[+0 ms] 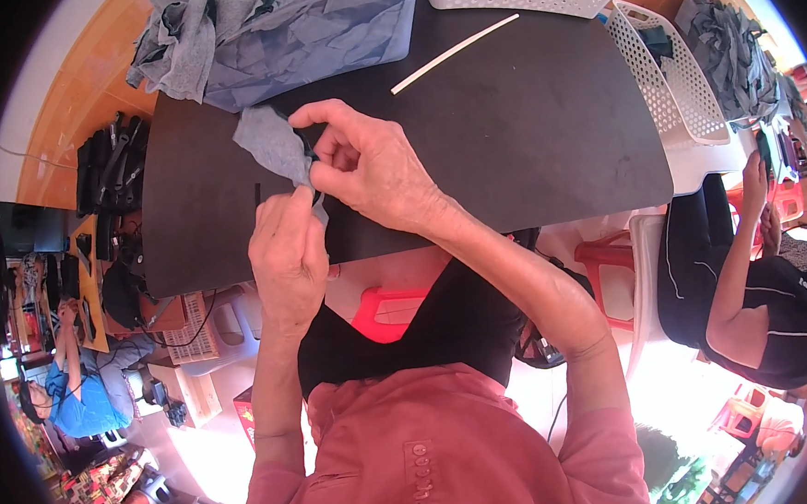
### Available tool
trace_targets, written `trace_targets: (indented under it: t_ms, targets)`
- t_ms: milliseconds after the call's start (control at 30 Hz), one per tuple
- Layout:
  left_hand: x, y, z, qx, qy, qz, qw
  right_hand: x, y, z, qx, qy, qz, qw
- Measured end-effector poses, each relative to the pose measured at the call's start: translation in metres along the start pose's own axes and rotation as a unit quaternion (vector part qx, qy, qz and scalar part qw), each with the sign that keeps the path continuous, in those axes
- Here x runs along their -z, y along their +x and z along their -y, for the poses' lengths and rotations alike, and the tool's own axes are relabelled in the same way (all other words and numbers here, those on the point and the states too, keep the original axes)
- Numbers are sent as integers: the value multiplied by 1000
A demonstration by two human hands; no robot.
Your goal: Processing and folding small pieces of fabric scraps at a workbench in a textile workshop.
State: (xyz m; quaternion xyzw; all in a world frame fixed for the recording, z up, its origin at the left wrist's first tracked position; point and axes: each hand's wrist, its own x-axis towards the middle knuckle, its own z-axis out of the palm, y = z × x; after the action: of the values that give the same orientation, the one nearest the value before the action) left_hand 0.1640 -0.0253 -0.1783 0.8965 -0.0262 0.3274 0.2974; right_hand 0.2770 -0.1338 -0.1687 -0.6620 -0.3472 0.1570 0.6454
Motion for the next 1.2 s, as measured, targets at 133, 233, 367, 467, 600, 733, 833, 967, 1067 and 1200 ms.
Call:
trace_targets:
  t_ms: [133,233,367,467,600,733,833,967,1067,1200]
  targets:
    - [-3,5,-1,-13,-1,5,1000,7,10,-10,117,-88,7,989]
    - [3,-2,1,89,-101,15,991,4,7,-6,155,-115,0,981]
    - [8,-1,0,196,-241,-35,950,-1,-4,1,76,-59,-4,995]
    - [9,2,1,164,-195,-77,964,-6,-8,0,94,-74,-4,993]
    - [10,7,-4,172,-163,-52,970,-9,-12,2,78,-38,0,996]
    - [15,2,9,211,-209,-7,955,-7,-9,1,-43,156,5,987]
    - [15,3,5,234,-241,-38,941,-7,-10,-2,-86,208,21,974]
    - [17,4,0,240,-242,19,940,-6,-10,-5,-84,212,14,973]
    - [13,-5,1,170,-155,25,973,-8,-9,-2,-85,180,-5,980]
    - [15,-10,-3,61,-69,12,996,-14,-11,-10,-74,206,-8,976]
